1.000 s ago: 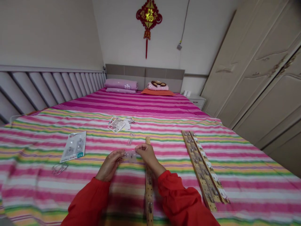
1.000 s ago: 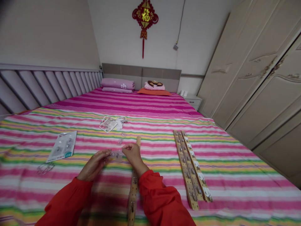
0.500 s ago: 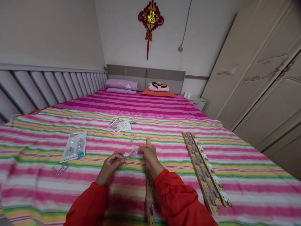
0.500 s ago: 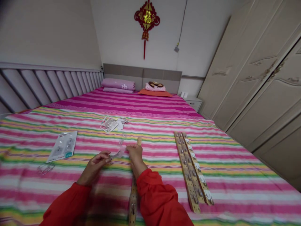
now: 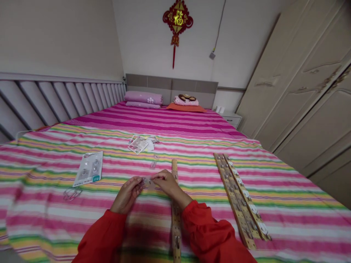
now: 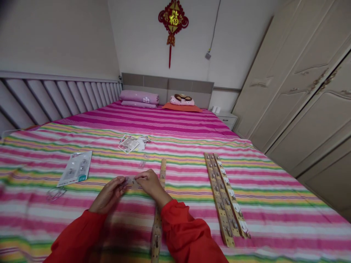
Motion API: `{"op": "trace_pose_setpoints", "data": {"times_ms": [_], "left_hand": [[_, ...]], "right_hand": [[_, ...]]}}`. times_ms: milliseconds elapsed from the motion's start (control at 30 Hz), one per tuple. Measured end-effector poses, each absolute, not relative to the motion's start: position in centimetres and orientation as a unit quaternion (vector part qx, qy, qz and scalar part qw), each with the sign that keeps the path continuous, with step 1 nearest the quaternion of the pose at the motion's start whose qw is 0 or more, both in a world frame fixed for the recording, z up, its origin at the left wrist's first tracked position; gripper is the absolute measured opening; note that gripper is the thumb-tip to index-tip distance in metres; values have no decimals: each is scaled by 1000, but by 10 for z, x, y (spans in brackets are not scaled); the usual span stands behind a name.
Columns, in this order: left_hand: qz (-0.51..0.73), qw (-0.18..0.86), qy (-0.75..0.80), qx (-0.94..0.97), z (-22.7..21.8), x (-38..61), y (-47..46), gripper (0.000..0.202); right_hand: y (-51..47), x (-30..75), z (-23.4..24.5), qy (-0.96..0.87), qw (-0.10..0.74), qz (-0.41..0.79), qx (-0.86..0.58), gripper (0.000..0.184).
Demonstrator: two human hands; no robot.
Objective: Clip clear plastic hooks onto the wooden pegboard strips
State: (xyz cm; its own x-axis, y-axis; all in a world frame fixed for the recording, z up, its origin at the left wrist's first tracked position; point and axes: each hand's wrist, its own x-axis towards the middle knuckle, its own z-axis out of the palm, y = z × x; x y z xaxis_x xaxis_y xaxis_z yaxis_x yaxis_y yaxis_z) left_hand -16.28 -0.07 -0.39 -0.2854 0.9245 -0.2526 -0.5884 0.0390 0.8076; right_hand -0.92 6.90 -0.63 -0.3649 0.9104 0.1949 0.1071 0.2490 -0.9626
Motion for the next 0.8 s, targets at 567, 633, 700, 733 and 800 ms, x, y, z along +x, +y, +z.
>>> {"op": "trace_pose_setpoints", "data": {"times_ms": [567,633,700,733,800], "left_hand": [[659,583,427,211,-7,-160,-3,17],[664,584,419,207,-5,-160,-3,15],[665,587,415,203,-2,-160,-4,13],[663,589,415,202,-1,-160,-4,12],[663,591,415,195,2,-159,-4,9]], "right_hand": [[74,-15,-24,-684,412,469,-378,7],[74,-15,-23,-667,429,472,-386,6],[75,-15,-21,-654,450,464,-392,6],[76,-15,-20,-651,456,460,-396,7],[79,-17,-17,-649,455,456,-405,9]]}}
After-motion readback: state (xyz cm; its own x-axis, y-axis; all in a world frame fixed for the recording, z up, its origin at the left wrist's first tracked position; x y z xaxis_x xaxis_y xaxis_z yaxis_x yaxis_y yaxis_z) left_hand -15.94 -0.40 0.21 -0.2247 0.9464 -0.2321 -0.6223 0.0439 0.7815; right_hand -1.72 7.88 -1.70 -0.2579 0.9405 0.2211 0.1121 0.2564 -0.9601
